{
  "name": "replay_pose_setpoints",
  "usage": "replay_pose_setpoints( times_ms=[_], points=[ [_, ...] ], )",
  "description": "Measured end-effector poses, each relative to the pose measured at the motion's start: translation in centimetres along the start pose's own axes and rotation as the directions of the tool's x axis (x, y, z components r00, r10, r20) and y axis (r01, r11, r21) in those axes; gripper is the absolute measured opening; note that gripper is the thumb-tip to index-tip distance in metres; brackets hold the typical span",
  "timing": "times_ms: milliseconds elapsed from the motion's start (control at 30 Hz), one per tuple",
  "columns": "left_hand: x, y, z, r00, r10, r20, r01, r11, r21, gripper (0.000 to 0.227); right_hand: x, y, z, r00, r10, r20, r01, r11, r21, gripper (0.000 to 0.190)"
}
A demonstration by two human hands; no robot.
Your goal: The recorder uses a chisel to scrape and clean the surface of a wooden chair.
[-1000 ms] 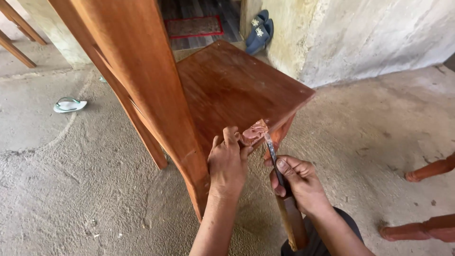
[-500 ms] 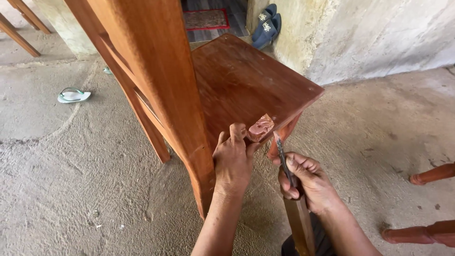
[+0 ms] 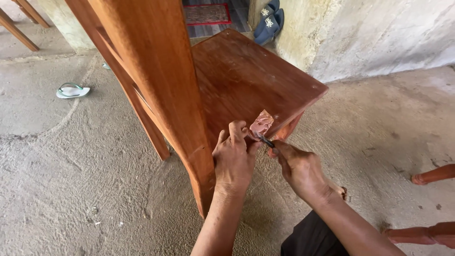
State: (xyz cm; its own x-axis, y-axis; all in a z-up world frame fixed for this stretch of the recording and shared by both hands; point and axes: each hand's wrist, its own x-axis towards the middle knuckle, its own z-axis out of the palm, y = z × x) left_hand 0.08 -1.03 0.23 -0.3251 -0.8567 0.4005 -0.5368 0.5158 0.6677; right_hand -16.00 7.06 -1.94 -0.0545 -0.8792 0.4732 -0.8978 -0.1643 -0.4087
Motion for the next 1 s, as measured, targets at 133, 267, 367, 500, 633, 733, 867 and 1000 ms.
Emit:
replay_pose_setpoints(
  times_ms=[133,267,367,500,633,733,867,1000],
  points=[
    [0.1,0.0,0.2,0.999,0.034,-0.003,-0.034,0.999,0.007,0.054,-0.5,0.9,0.7,0.998,-0.058,0.006,0.058,0.993,-0.106,0.018],
    [0.0,0.2,0.3,0.999,0.038,0.016,-0.038,0.999,0.010,0.050,-0.9,1.4,0.5,0.987,-0.123,-0.103,0.105,0.981,-0.164,0.031],
    [0.0,0.3,0.6,0.998,0.064,0.003,-0.064,0.998,0.010,0.051,-1.3,2.0,0.1,0.992,-0.098,-0.082,0.082,0.980,-0.180,0.034],
    [-0.3,0.1,0.4,0.997,0.082,-0.015,-0.081,0.996,0.025,0.051,-2.5,2.3,-0.4,0.995,-0.093,-0.038,0.081,0.966,-0.244,0.029],
    [0.0,0.1,-0.1,0.995,0.094,-0.043,-0.093,0.996,0.010,0.051,-4.5,5.4,0.5,0.997,-0.077,-0.028,0.067,0.963,-0.261,0.023],
    [-0.6,0.0,0.0,1.000,0.001,0.014,-0.002,0.999,0.045,0.053,-4.5,4.9,-0.4,0.998,0.054,-0.025,-0.056,0.994,-0.094,0.021],
    [-0.2,-0.7,1.1,0.998,0.054,-0.019,-0.052,0.994,0.096,0.054,-2.1,3.6,-3.4,0.945,0.285,0.160,-0.325,0.770,0.549,0.025],
    [-0.1,-0.9,1.3,0.993,0.094,-0.072,-0.085,0.989,0.121,0.054,-2.3,5.9,-4.3,0.809,0.197,0.554,-0.584,0.162,0.795,0.030]
  ],
)
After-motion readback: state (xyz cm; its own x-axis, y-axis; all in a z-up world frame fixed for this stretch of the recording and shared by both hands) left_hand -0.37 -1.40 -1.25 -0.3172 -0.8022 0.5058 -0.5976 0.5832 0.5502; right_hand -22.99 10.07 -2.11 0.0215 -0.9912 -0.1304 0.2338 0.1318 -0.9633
